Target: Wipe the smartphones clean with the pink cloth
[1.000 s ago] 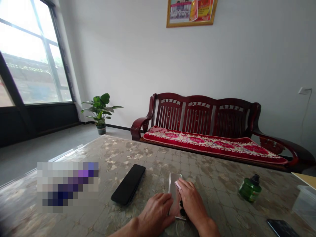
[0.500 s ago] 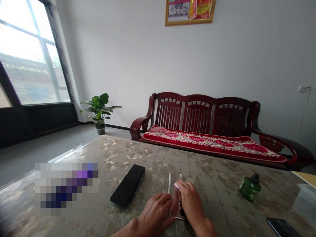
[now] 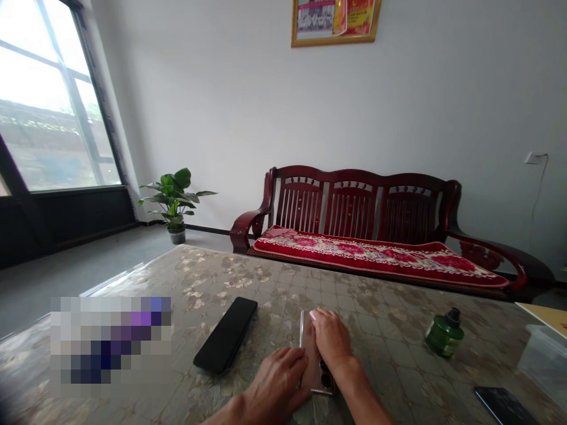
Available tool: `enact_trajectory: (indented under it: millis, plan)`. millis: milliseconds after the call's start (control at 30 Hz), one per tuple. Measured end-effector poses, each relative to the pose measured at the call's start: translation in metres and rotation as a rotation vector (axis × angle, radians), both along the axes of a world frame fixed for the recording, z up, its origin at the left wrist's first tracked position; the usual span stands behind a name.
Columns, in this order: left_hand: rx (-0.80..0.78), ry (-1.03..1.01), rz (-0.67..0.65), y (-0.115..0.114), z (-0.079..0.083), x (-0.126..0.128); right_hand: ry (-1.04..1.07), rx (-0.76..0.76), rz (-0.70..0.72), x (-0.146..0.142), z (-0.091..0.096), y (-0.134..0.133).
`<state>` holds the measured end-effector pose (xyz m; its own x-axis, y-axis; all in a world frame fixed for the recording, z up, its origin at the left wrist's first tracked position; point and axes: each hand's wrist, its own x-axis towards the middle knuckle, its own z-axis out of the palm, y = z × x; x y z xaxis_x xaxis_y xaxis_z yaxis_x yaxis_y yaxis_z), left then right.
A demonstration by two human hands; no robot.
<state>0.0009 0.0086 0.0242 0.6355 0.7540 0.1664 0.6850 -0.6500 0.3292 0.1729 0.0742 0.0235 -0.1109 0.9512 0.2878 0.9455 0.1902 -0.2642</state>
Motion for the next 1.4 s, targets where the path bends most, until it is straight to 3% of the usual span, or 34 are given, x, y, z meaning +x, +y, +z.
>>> enact_trajectory:
  millis: [233, 533, 800, 1100, 1267, 1400]
  plan:
    - [0.020, -0.024, -0.038, -0.002, 0.005, 0.000, -0.039, -0.054, 0.080, 0.001, -0.003, -0.023]
    - [0.010, 0.011, -0.004, -0.003, 0.004, -0.001, -0.072, -0.075, -0.064, -0.002, 0.013, 0.000]
    - [-0.004, 0.004, -0.022, -0.002, 0.004, 0.000, -0.044, -0.030, 0.107, -0.008, 0.002, -0.024]
    - [0.014, 0.049, -0.021, -0.003, 0.011, 0.000, -0.067, -0.056, -0.044, -0.013, 0.015, 0.010]
    - [0.020, 0.044, -0.028, -0.001, 0.006, 0.001, -0.056, -0.045, 0.018, -0.019, 0.014, 0.007]
    - [0.049, 0.037, -0.031, -0.001, 0.004, 0.000, -0.046, -0.059, -0.032, -0.007, 0.015, 0.005]
